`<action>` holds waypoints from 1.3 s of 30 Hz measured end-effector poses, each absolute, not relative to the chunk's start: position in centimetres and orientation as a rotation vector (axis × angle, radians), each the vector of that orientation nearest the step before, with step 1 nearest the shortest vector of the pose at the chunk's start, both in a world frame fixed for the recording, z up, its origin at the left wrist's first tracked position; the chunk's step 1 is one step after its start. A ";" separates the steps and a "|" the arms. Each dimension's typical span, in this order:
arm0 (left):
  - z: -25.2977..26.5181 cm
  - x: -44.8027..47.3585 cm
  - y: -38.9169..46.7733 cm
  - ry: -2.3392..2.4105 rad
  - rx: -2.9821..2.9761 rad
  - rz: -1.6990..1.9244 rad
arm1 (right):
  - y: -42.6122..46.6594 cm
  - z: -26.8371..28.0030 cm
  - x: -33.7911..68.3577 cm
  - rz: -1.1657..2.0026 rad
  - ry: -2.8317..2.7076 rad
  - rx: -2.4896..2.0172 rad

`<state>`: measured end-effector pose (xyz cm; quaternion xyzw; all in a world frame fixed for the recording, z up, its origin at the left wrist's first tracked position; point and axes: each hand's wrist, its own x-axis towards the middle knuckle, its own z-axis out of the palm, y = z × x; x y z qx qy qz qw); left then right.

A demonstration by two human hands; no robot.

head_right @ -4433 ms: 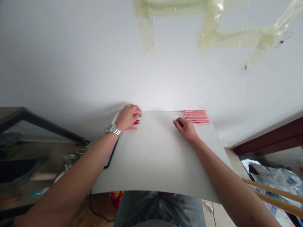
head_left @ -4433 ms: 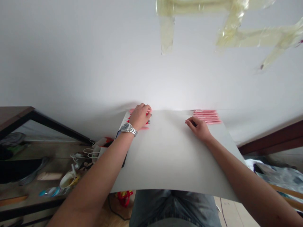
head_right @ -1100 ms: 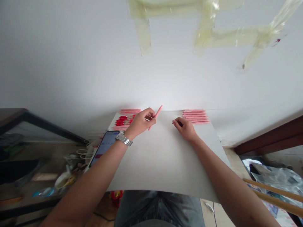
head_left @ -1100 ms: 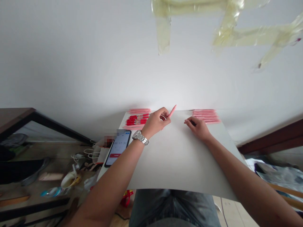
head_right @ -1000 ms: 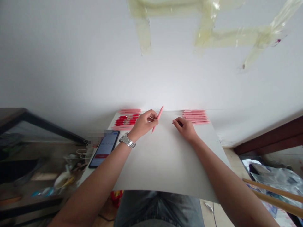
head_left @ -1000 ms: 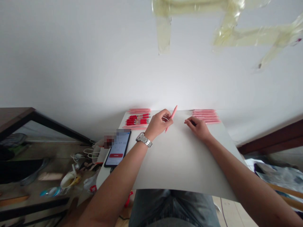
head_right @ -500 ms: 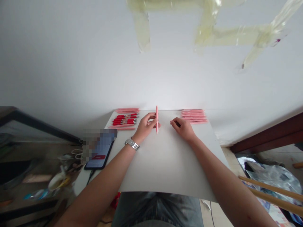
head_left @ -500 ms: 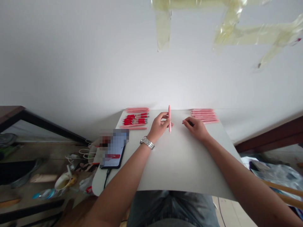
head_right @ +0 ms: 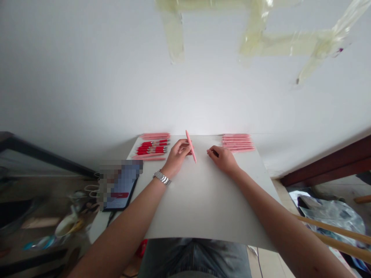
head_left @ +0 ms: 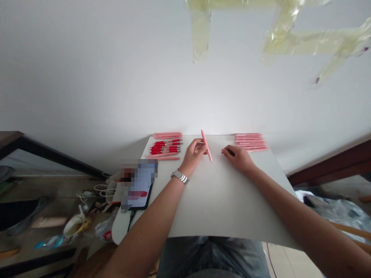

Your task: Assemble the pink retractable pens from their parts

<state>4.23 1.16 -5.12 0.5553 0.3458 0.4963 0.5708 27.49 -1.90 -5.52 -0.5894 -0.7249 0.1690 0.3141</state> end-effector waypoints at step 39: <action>-4.7 3.9 0.8 0.732 1.126 1.205 | -3.2 -4.7 22.9 0.781 -1.685 -1.339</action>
